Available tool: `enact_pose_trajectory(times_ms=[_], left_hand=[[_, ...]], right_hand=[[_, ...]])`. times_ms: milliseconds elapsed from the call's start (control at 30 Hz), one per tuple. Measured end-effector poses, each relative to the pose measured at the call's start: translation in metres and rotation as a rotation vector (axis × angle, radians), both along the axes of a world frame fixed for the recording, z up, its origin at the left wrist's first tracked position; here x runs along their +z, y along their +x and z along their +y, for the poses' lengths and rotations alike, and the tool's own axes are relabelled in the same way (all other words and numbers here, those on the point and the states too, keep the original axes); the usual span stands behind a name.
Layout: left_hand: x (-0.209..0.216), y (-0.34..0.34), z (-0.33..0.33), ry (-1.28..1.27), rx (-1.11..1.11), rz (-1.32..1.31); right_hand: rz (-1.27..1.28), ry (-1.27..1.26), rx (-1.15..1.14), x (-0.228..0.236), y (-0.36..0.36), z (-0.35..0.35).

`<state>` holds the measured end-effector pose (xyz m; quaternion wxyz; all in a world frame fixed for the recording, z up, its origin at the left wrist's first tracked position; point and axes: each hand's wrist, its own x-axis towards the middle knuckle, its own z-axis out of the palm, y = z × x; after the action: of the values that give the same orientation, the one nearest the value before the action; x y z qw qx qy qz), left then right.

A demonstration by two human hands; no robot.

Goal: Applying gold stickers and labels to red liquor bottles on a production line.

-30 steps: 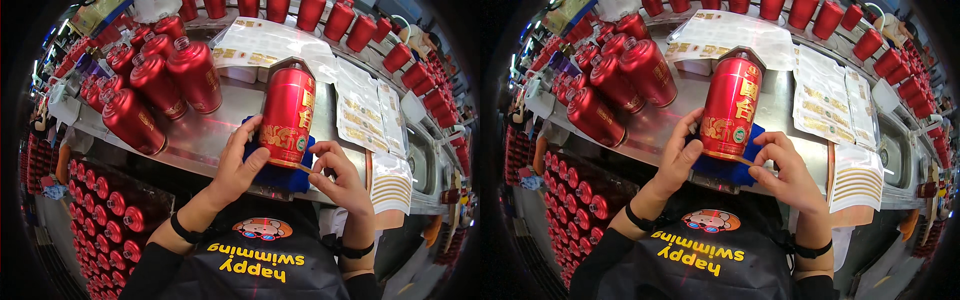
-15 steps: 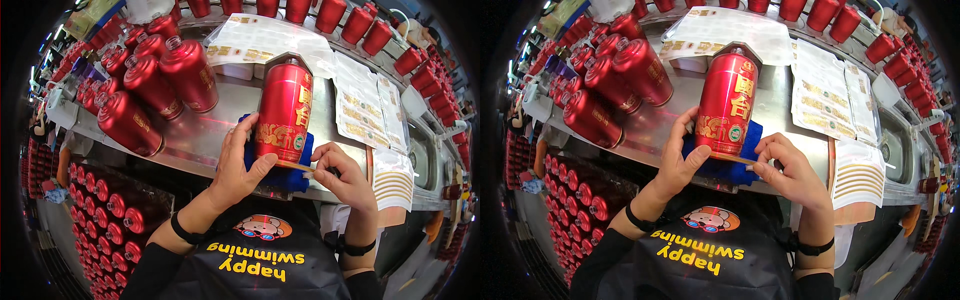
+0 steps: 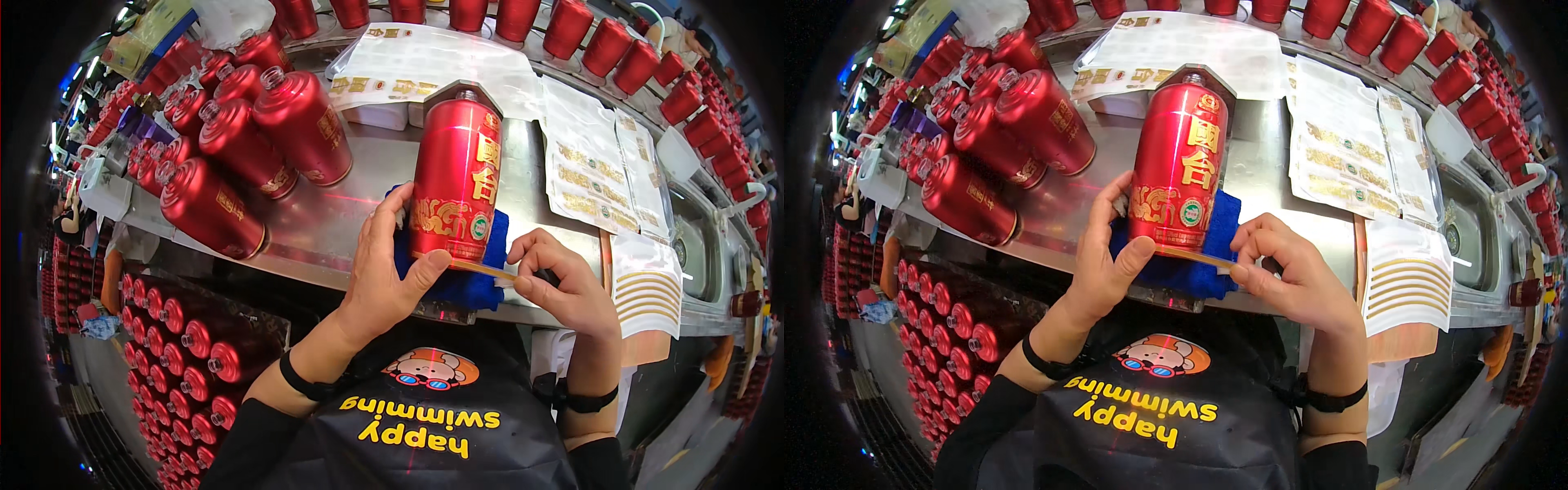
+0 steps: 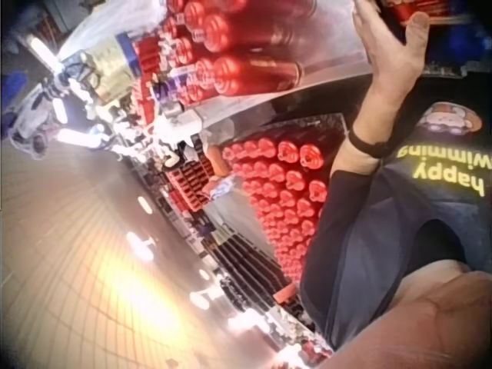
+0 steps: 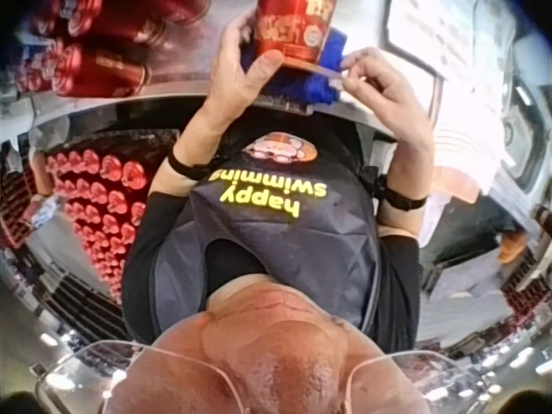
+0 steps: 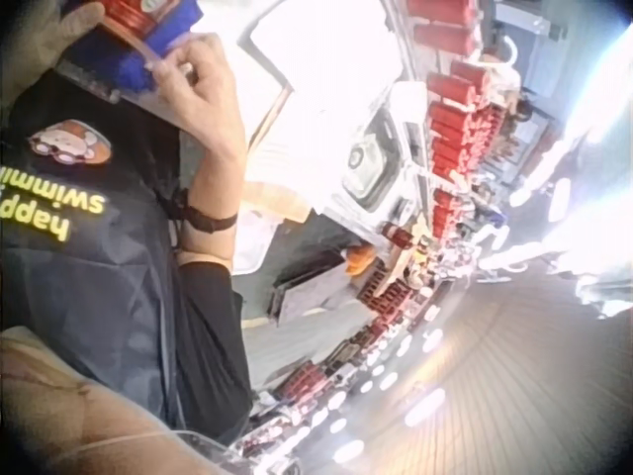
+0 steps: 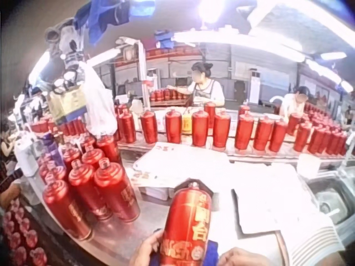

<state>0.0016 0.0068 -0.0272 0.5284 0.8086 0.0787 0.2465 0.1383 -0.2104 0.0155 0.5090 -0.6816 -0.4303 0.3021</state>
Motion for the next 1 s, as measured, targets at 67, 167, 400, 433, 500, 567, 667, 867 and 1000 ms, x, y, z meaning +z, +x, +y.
enact_pose_trajectory(times_ms=[67,167,400,433,500,567,667,867,1000], left_hand=[[0.001,0.001,-0.002,0.024,0.016,0.005],[0.001,0.001,-0.003,0.065,0.028,0.028],[0.001,-0.003,-0.006,-0.042,0.049,-0.056],[0.002,-0.004,-0.008,-0.157,0.074,-0.136],[0.003,-0.014,0.006,0.165,0.054,-0.197],[0.009,-0.019,0.006,0.599,0.039,-0.293],[0.008,-0.022,0.003,0.849,-0.006,-0.394],[0.012,-0.009,0.005,1.108,-0.101,-0.539],[0.020,-0.001,-0.004,1.171,-0.163,-0.514]], right_hand=[[0.042,-0.050,-0.019,-0.006,0.001,0.000],[0.041,-0.051,-0.015,-0.014,0.002,-0.001],[0.082,-0.053,0.003,-0.016,0.006,-0.002],[0.065,-0.060,0.013,-0.017,0.007,-0.003],[0.065,-0.050,0.008,-0.018,0.008,-0.003],[0.066,-0.041,-0.001,-0.021,0.008,-0.005],[0.123,-0.016,0.010,-0.020,0.008,-0.004],[0.171,0.010,-0.014,-0.023,0.007,-0.004],[0.256,-0.038,-0.020,-0.023,0.008,-0.003]])
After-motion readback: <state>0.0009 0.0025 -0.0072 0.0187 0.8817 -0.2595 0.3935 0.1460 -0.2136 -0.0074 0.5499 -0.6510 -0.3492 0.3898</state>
